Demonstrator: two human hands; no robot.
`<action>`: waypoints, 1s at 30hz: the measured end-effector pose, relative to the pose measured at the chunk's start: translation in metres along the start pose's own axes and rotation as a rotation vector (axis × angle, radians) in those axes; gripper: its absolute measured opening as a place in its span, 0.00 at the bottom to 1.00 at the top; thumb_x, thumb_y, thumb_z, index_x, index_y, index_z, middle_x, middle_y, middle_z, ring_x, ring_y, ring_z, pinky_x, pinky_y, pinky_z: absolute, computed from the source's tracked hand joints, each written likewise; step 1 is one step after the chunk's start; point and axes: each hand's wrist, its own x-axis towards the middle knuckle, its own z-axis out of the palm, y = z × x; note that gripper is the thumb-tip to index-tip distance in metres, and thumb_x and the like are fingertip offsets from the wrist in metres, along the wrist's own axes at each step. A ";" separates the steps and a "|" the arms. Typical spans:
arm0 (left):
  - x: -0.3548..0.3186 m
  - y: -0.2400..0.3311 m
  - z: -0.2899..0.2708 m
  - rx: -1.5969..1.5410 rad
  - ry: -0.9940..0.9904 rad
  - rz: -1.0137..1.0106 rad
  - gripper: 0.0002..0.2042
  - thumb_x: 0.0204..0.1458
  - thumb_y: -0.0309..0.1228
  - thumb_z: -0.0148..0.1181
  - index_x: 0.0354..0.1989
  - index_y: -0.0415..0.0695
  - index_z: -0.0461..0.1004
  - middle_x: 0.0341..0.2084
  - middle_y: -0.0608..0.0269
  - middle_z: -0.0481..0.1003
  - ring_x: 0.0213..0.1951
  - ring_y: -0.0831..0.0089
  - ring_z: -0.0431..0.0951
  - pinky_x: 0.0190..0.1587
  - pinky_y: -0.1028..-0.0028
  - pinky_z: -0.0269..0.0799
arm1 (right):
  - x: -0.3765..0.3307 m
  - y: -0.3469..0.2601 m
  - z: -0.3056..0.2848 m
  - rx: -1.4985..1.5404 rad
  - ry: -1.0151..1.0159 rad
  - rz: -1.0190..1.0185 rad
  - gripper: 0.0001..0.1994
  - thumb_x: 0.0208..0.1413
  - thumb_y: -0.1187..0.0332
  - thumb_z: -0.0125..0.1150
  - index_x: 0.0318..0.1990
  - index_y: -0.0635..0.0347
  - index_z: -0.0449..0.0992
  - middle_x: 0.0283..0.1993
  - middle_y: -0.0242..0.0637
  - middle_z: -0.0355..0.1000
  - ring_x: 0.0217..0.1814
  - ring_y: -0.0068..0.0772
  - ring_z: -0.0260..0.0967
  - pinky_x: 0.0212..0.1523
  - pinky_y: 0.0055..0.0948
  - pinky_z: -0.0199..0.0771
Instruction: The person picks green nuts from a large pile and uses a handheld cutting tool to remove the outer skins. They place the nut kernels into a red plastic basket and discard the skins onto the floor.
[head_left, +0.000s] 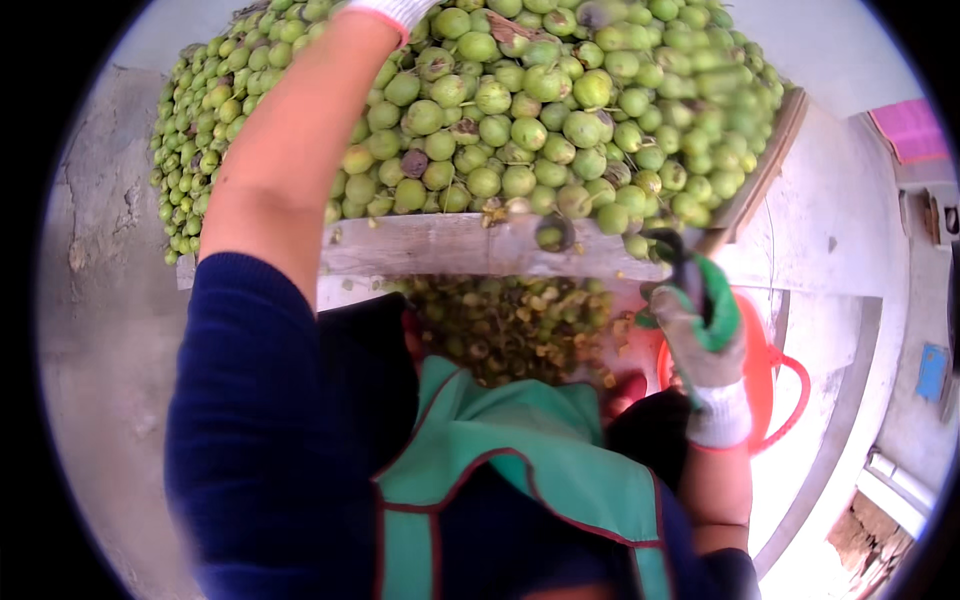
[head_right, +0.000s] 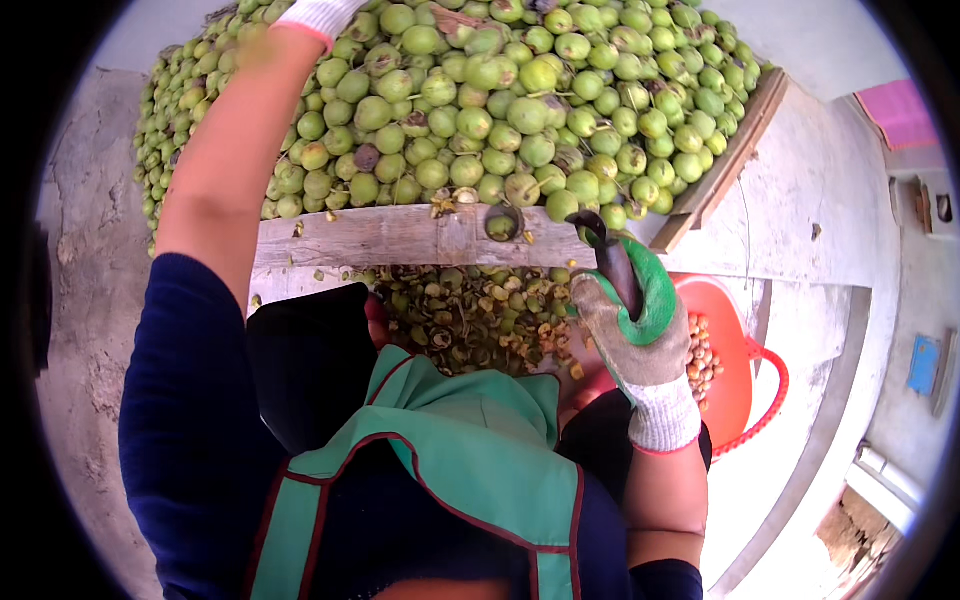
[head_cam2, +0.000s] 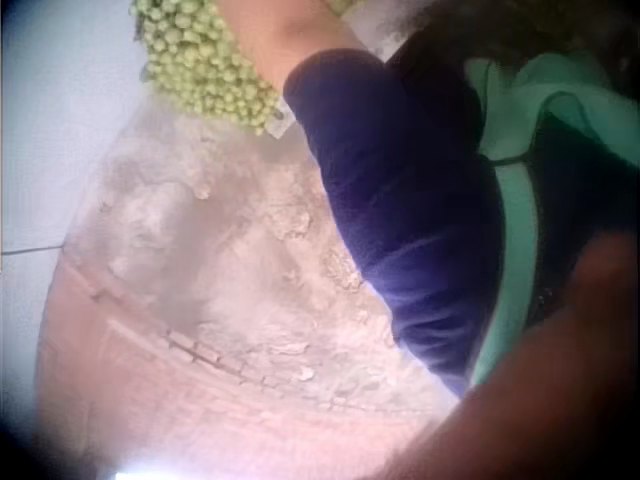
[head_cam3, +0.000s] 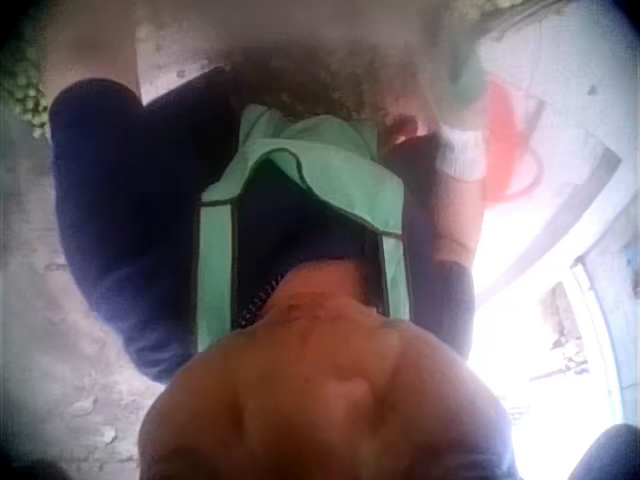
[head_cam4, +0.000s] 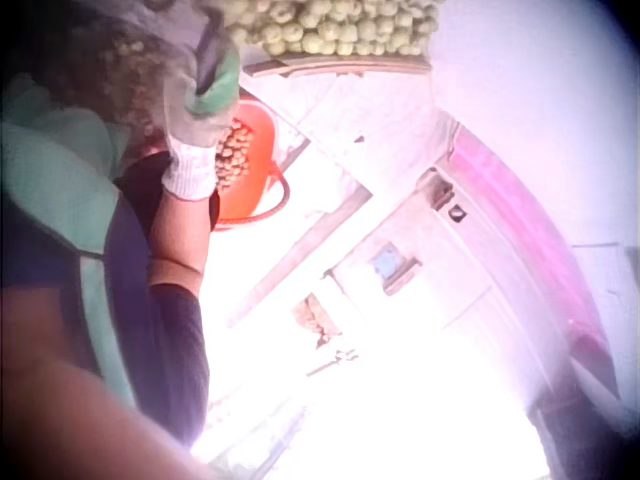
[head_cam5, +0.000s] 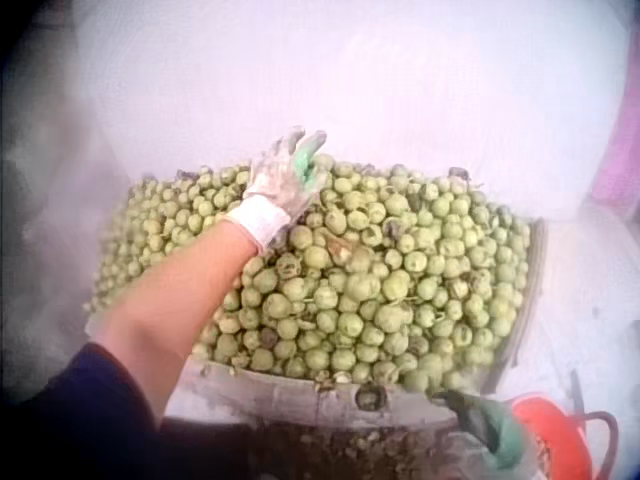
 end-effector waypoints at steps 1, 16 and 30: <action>-0.014 0.018 -0.017 -0.068 0.006 0.093 0.24 0.61 0.44 0.53 0.66 0.56 0.67 0.65 0.52 0.64 0.63 0.53 0.66 0.62 0.51 0.63 | -0.002 -0.005 -0.004 0.162 0.024 0.003 0.24 0.56 0.69 0.69 0.58 0.68 0.71 0.46 0.38 0.78 0.44 0.25 0.78 0.44 0.26 0.80; -0.140 0.151 0.048 -0.426 -0.350 0.811 0.13 0.59 0.42 0.57 0.51 0.67 0.81 0.66 0.63 0.65 0.66 0.61 0.64 0.66 0.56 0.58 | -0.038 -0.015 -0.048 0.108 0.210 0.027 0.26 0.53 0.69 0.71 0.59 0.62 0.72 0.42 0.37 0.80 0.43 0.29 0.78 0.47 0.29 0.77; -0.062 0.191 0.020 -0.495 -0.365 0.674 0.19 0.55 0.38 0.63 0.56 0.58 0.74 0.52 0.64 0.76 0.54 0.62 0.76 0.63 0.59 0.66 | -0.036 -0.015 -0.062 0.169 0.233 -0.043 0.27 0.52 0.70 0.71 0.60 0.64 0.71 0.42 0.38 0.79 0.43 0.30 0.78 0.46 0.30 0.76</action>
